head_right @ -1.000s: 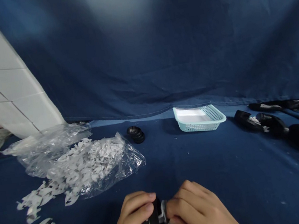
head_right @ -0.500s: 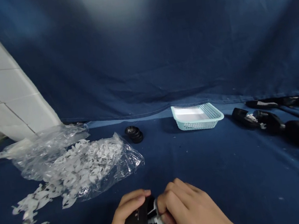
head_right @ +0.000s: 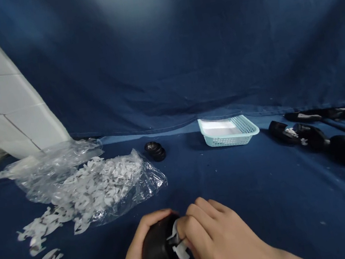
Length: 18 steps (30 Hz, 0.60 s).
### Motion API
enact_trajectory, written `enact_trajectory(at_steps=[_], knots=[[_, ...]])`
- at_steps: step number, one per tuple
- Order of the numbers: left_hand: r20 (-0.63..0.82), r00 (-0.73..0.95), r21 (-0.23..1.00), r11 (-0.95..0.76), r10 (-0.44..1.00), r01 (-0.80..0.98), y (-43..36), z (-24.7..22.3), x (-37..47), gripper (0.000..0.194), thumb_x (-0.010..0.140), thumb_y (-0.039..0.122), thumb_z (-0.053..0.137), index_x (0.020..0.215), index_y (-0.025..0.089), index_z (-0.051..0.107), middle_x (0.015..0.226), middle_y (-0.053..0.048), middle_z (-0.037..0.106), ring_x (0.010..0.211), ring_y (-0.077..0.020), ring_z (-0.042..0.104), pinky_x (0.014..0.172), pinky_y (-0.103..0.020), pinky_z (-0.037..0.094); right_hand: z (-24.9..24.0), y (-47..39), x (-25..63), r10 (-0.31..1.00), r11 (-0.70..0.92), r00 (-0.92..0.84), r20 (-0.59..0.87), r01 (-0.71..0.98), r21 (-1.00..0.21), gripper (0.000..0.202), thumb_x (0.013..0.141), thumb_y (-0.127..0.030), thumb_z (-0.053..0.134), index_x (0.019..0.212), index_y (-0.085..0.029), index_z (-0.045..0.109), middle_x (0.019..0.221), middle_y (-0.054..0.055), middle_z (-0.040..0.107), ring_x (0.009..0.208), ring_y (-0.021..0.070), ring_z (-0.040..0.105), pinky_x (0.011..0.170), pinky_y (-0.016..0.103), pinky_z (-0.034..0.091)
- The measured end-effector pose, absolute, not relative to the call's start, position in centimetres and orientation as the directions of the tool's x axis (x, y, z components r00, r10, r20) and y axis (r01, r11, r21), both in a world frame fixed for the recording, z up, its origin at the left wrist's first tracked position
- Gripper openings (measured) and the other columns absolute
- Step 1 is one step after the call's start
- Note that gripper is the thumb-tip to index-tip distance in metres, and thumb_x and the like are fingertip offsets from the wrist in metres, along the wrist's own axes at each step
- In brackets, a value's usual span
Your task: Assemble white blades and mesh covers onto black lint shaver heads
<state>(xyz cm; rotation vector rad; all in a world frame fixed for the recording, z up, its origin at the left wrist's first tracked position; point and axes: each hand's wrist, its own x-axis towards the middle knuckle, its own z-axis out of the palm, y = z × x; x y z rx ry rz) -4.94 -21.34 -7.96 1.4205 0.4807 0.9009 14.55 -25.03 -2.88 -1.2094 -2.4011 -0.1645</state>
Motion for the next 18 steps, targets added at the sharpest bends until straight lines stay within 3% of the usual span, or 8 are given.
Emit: enact_trajectory(at_steps=[7, 11, 18], knots=[[0.187, 0.618, 0.964, -0.021, 0.763, -0.266, -21.7, -7.7, -5.1, 0.062, 0.075, 0.043, 0.075, 0.129, 0.031, 0.045, 0.110, -0.007, 0.064, 0.093, -0.0250, 0.065, 0.080, -0.037, 0.052, -2.1, -25.2, 14.2, 0.799, 0.563, -0.431, 0.419, 0.781, -0.271, 0.020, 0.088, -0.006, 0.039, 0.086, -0.020, 0.054, 0.079, 0.006, 0.063, 0.069, 0.0208, 0.060, 0.063, 0.034, 0.054], [0.270, 0.570, 0.961, -0.177, 0.776, -0.213, -21.4, -7.7, -5.1, 0.061, 0.075, 0.036, 0.074, 0.129, 0.031, 0.045, 0.121, -0.008, 0.058, 0.098, -0.0257, 0.063, 0.080, -0.035, 0.053, -2.7, -25.3, 13.9, 0.852, 0.512, -0.360, 0.381, 0.726, -0.459, 0.019, 0.089, -0.007, 0.038, 0.086, -0.021, 0.051, 0.079, 0.005, 0.061, 0.069, 0.0199, 0.057, 0.063, 0.034, 0.051], [0.465, 0.503, 0.855, -0.516, 0.729, -0.042, -20.7, -8.3, -5.0, 0.062, 0.073, 0.019, 0.068, 0.129, 0.028, 0.045, 0.127, -0.008, 0.050, 0.118, -0.0294, 0.052, 0.100, -0.045, 0.044, -3.0, -25.6, 13.3, 0.962, 0.273, -0.189, 0.199, 0.580, -0.768, 0.013, 0.096, -0.016, 0.040, 0.089, -0.022, 0.048, 0.083, 0.001, 0.058, 0.074, 0.0157, 0.056, 0.070, 0.030, 0.048]])
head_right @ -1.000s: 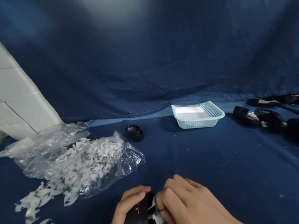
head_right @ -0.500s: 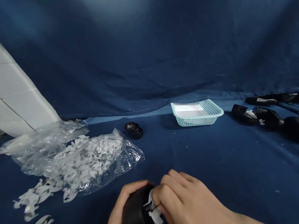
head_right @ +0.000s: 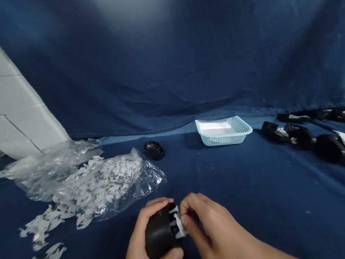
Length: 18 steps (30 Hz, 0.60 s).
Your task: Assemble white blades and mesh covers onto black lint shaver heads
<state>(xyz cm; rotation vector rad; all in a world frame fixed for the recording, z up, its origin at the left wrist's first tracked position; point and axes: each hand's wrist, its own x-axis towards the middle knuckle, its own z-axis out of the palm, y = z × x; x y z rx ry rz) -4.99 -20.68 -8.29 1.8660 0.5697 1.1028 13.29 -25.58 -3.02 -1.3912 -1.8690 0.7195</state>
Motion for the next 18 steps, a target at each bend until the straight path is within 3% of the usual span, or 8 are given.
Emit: enact_trajectory(at_steps=[5, 11, 13, 15, 18], knots=[[0.571, 0.514, 0.732, -0.680, 0.640, 0.033, -20.3, -8.5, -5.0, 0.064, 0.074, 0.016, 0.067, 0.131, 0.025, 0.040, 0.129, -0.012, 0.048, 0.120, -0.0304, 0.051, 0.100, -0.049, 0.044, -3.4, -25.5, 13.2, 0.986, 0.151, -0.139, 0.097, 0.462, -0.874, 0.018, 0.100, -0.026, 0.039, 0.086, -0.021, 0.050, 0.077, -0.001, 0.055, 0.071, 0.0145, 0.052, 0.067, 0.027, 0.047], [0.738, 0.564, 0.424, -0.905, 0.371, 0.039, -19.5, -7.7, -5.1, 0.068, 0.075, 0.009, 0.068, 0.134, 0.020, 0.037, 0.126, -0.015, 0.049, 0.117, -0.0291, 0.051, 0.096, -0.047, 0.047, -1.9, -26.0, 13.5, 0.982, -0.127, -0.100, -0.162, 0.286, -0.950, 0.024, 0.096, -0.035, 0.047, 0.080, -0.020, 0.057, 0.072, -0.003, 0.051, 0.066, 0.0122, 0.045, 0.058, 0.022, 0.040], [0.750, 0.578, 0.372, -0.928, 0.323, 0.035, -19.4, -7.4, -5.2, 0.067, 0.075, 0.007, 0.068, 0.134, 0.020, 0.038, 0.126, -0.014, 0.049, 0.117, -0.0281, 0.051, 0.097, -0.046, 0.046, -1.5, -26.1, 13.5, 0.970, -0.202, -0.097, -0.224, 0.201, -0.959, 0.021, 0.094, -0.032, 0.051, 0.078, -0.020, 0.057, 0.071, -0.004, 0.049, 0.064, 0.0112, 0.043, 0.057, 0.021, 0.037], [0.741, 0.577, 0.398, -0.917, 0.344, 0.035, -19.6, -7.2, -5.3, 0.066, 0.075, 0.009, 0.069, 0.133, 0.020, 0.038, 0.126, -0.014, 0.049, 0.118, -0.0280, 0.050, 0.098, -0.046, 0.046, -1.5, -26.1, 13.3, 0.980, -0.174, -0.069, -0.185, 0.147, -0.974, 0.015, 0.090, -0.026, 0.054, 0.077, -0.020, 0.056, 0.071, -0.004, 0.049, 0.064, 0.0111, 0.043, 0.058, 0.021, 0.037], [0.689, 0.551, 0.540, -0.841, 0.472, 0.045, -19.9, -7.2, -5.2, 0.066, 0.074, 0.015, 0.071, 0.132, 0.021, 0.040, 0.128, -0.013, 0.050, 0.120, -0.0284, 0.050, 0.100, -0.046, 0.045, -2.1, -26.0, 12.7, 0.998, 0.037, 0.042, 0.044, 0.166, -0.986, 0.009, 0.088, -0.024, 0.057, 0.081, -0.021, 0.052, 0.073, -0.004, 0.050, 0.066, 0.0122, 0.047, 0.061, 0.023, 0.040]])
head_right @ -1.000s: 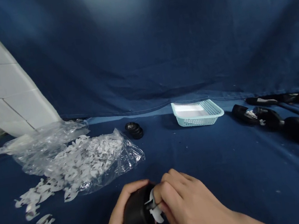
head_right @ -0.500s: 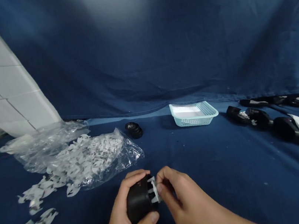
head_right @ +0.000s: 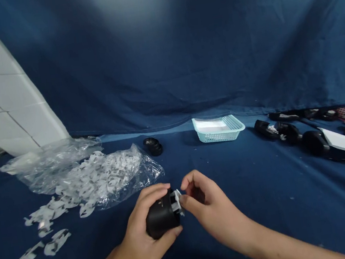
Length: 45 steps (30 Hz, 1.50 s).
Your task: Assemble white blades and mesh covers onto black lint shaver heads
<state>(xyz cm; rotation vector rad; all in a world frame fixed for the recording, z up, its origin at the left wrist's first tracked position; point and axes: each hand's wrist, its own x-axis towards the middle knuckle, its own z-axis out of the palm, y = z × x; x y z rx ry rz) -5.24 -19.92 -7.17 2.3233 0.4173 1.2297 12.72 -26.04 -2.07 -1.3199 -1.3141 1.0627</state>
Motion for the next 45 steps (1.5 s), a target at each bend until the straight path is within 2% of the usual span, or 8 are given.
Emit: enact_trajectory(at_steps=[3, 7, 12, 18, 27, 35, 40, 45], knots=[[0.629, 0.505, 0.662, -0.748, 0.590, 0.049, -20.2, -7.1, -5.1, 0.063, 0.074, 0.018, 0.072, 0.130, 0.023, 0.042, 0.128, -0.011, 0.050, 0.119, -0.0283, 0.051, 0.101, -0.047, 0.043, -2.9, -26.1, 12.3, 0.954, 0.246, 0.089, 0.285, 0.309, -0.919, 0.009, 0.089, -0.023, 0.057, 0.081, -0.021, 0.054, 0.074, -0.004, 0.054, 0.070, 0.0134, 0.052, 0.066, 0.026, 0.044], [0.571, 0.479, 0.759, -0.652, 0.667, 0.004, -20.3, -6.9, -5.1, 0.059, 0.076, 0.021, 0.069, 0.129, 0.027, 0.043, 0.127, -0.008, 0.050, 0.118, -0.0271, 0.052, 0.100, -0.045, 0.043, -3.4, -26.2, 12.7, 0.881, 0.423, 0.000, 0.473, 0.449, -0.787, 0.011, 0.093, -0.017, 0.052, 0.088, -0.021, 0.061, 0.082, 0.000, 0.062, 0.077, 0.0151, 0.058, 0.073, 0.029, 0.047], [0.512, 0.507, 0.812, -0.583, 0.693, -0.023, -20.4, -6.8, -5.0, 0.058, 0.078, 0.022, 0.069, 0.129, 0.030, 0.043, 0.127, -0.005, 0.050, 0.115, -0.0258, 0.054, 0.100, -0.043, 0.042, -3.6, -25.7, 14.1, 0.765, 0.613, -0.180, 0.618, 0.496, -0.615, 0.025, 0.090, -0.006, 0.054, 0.103, -0.022, 0.066, 0.091, 0.003, 0.067, 0.084, 0.0171, 0.060, 0.075, 0.033, 0.050], [0.478, 0.535, 0.830, -0.557, 0.697, -0.016, -20.5, -6.8, -5.0, 0.058, 0.080, 0.025, 0.069, 0.130, 0.032, 0.041, 0.129, -0.004, 0.048, 0.117, -0.0253, 0.052, 0.101, -0.041, 0.040, -3.7, -24.9, 14.9, 0.688, 0.676, -0.233, 0.687, 0.550, -0.491, 0.017, 0.087, -0.007, 0.062, 0.096, -0.019, 0.071, 0.082, 0.005, 0.070, 0.076, 0.0180, 0.059, 0.069, 0.035, 0.049], [0.542, 0.523, 0.760, -0.649, 0.658, 0.028, -20.2, -7.1, -5.2, 0.060, 0.080, 0.022, 0.068, 0.131, 0.030, 0.038, 0.130, -0.006, 0.046, 0.124, -0.0247, 0.044, 0.105, -0.041, 0.036, -3.9, -25.0, 13.7, 0.845, 0.472, -0.072, 0.530, 0.565, -0.676, 0.014, 0.087, -0.018, 0.060, 0.076, -0.019, 0.068, 0.067, 0.001, 0.061, 0.067, 0.0174, 0.054, 0.069, 0.037, 0.041], [0.597, 0.549, 0.655, -0.751, 0.585, 0.087, -19.8, -6.9, -5.8, 0.066, 0.077, 0.016, 0.068, 0.133, 0.031, 0.036, 0.132, -0.007, 0.044, 0.122, -0.0239, 0.046, 0.105, -0.038, 0.037, -3.9, -24.8, 12.8, 0.979, 0.160, 0.078, 0.188, 0.276, -0.948, 0.021, 0.086, -0.034, 0.061, 0.072, -0.019, 0.064, 0.067, -0.002, 0.054, 0.067, 0.0161, 0.049, 0.064, 0.031, 0.038], [0.538, 0.502, 0.762, -0.646, 0.677, 0.054, -20.0, -6.4, -5.7, 0.062, 0.076, 0.023, 0.072, 0.129, 0.033, 0.041, 0.130, -0.005, 0.048, 0.123, -0.0269, 0.047, 0.104, -0.042, 0.038, -4.0, -24.5, 12.4, 0.979, 0.160, 0.092, 0.182, 0.205, -0.966, 0.028, 0.088, -0.040, 0.059, 0.069, -0.020, 0.057, 0.066, -0.003, 0.050, 0.065, 0.0150, 0.046, 0.062, 0.030, 0.037], [0.329, 0.534, 0.934, -0.351, 0.779, -0.064, -20.0, -6.0, -5.6, 0.058, 0.079, 0.029, 0.072, 0.129, 0.031, 0.042, 0.117, -0.004, 0.059, 0.100, -0.0221, 0.060, 0.089, -0.034, 0.047, -3.9, -24.8, 12.4, 0.941, 0.301, 0.080, 0.329, 0.247, -0.921, 0.027, 0.094, -0.035, 0.053, 0.072, -0.021, 0.062, 0.073, -0.002, 0.054, 0.071, 0.0148, 0.051, 0.069, 0.029, 0.040]])
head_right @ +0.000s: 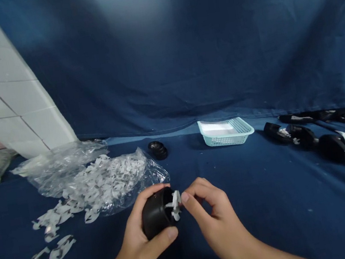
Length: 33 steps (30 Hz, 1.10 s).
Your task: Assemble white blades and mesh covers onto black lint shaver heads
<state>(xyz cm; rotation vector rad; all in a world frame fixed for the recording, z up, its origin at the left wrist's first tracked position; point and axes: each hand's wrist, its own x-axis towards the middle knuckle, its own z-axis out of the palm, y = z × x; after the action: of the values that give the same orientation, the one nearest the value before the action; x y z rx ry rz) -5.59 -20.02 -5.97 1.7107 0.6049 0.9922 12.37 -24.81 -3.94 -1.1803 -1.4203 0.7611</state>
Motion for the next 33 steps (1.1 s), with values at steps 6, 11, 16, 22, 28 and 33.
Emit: enact_trajectory(at_steps=[6, 11, 16, 22, 28, 33], knots=[[0.258, 0.561, 0.964, -0.173, 0.787, -0.202, -19.8, -6.0, -5.6, 0.057, 0.077, 0.032, 0.075, 0.126, 0.030, 0.047, 0.127, -0.003, 0.057, 0.110, -0.0233, 0.057, 0.094, -0.032, 0.045, -3.4, -24.8, 12.8, 0.913, 0.369, 0.013, 0.407, 0.393, -0.842, 0.010, 0.089, -0.025, 0.063, 0.080, -0.023, 0.067, 0.077, -0.001, 0.061, 0.074, 0.0153, 0.056, 0.068, 0.029, 0.043], [0.231, 0.595, 0.972, -0.157, 0.770, -0.175, -19.8, -6.2, -5.5, 0.058, 0.076, 0.031, 0.076, 0.126, 0.031, 0.046, 0.122, -0.004, 0.058, 0.100, -0.0213, 0.060, 0.087, -0.031, 0.047, -3.4, -24.6, 12.4, 0.922, 0.331, 0.048, 0.385, 0.424, -0.843, 0.016, 0.092, -0.025, 0.058, 0.078, -0.021, 0.064, 0.074, -0.001, 0.058, 0.068, 0.0140, 0.053, 0.063, 0.028, 0.042], [0.202, 0.564, 0.973, -0.098, 0.800, -0.210, -20.0, -6.4, -5.2, 0.057, 0.076, 0.032, 0.076, 0.125, 0.029, 0.048, 0.118, -0.003, 0.059, 0.105, -0.0223, 0.057, 0.090, -0.031, 0.044, -4.3, -24.6, 12.1, 0.903, 0.363, 0.043, 0.427, 0.450, -0.816, 0.014, 0.095, -0.021, 0.051, 0.083, -0.021, 0.059, 0.079, 0.000, 0.056, 0.073, 0.0151, 0.054, 0.067, 0.029, 0.042], [0.105, 0.556, 0.947, 0.087, 0.824, -0.308, -19.9, -7.0, -4.8, 0.060, 0.075, 0.031, 0.078, 0.127, 0.028, 0.047, 0.116, -0.006, 0.061, 0.099, -0.0215, 0.059, 0.086, -0.033, 0.046, -5.0, -24.0, 11.8, 0.882, 0.392, 0.077, 0.464, 0.426, -0.815, 0.016, 0.097, -0.020, 0.045, 0.084, -0.022, 0.054, 0.080, 0.000, 0.054, 0.074, 0.0160, 0.052, 0.069, 0.030, 0.041], [-0.078, 0.564, 0.865, 0.337, 0.822, -0.371, -20.1, -6.7, -4.7, 0.063, 0.071, 0.032, 0.080, 0.125, 0.029, 0.048, 0.106, -0.005, 0.063, 0.078, -0.0197, 0.067, 0.066, -0.029, 0.052, -5.0, -23.3, 12.2, 0.875, 0.425, 0.047, 0.482, 0.406, -0.809, 0.017, 0.099, -0.021, 0.042, 0.086, -0.022, 0.053, 0.080, -0.001, 0.050, 0.073, 0.0150, 0.049, 0.069, 0.028, 0.038], [-0.200, 0.574, 0.837, 0.443, 0.794, -0.322, -19.6, -6.9, -4.4, 0.051, 0.080, 0.034, 0.071, 0.124, 0.026, 0.046, 0.103, -0.007, 0.064, 0.070, -0.0208, 0.070, 0.059, -0.027, 0.049, -4.3, -22.6, 13.1, 0.971, 0.224, 0.047, 0.236, 0.180, -0.958, 0.026, 0.099, -0.037, 0.042, 0.081, -0.022, 0.053, 0.072, -0.003, 0.044, 0.067, 0.0144, 0.041, 0.063, 0.026, 0.034]])
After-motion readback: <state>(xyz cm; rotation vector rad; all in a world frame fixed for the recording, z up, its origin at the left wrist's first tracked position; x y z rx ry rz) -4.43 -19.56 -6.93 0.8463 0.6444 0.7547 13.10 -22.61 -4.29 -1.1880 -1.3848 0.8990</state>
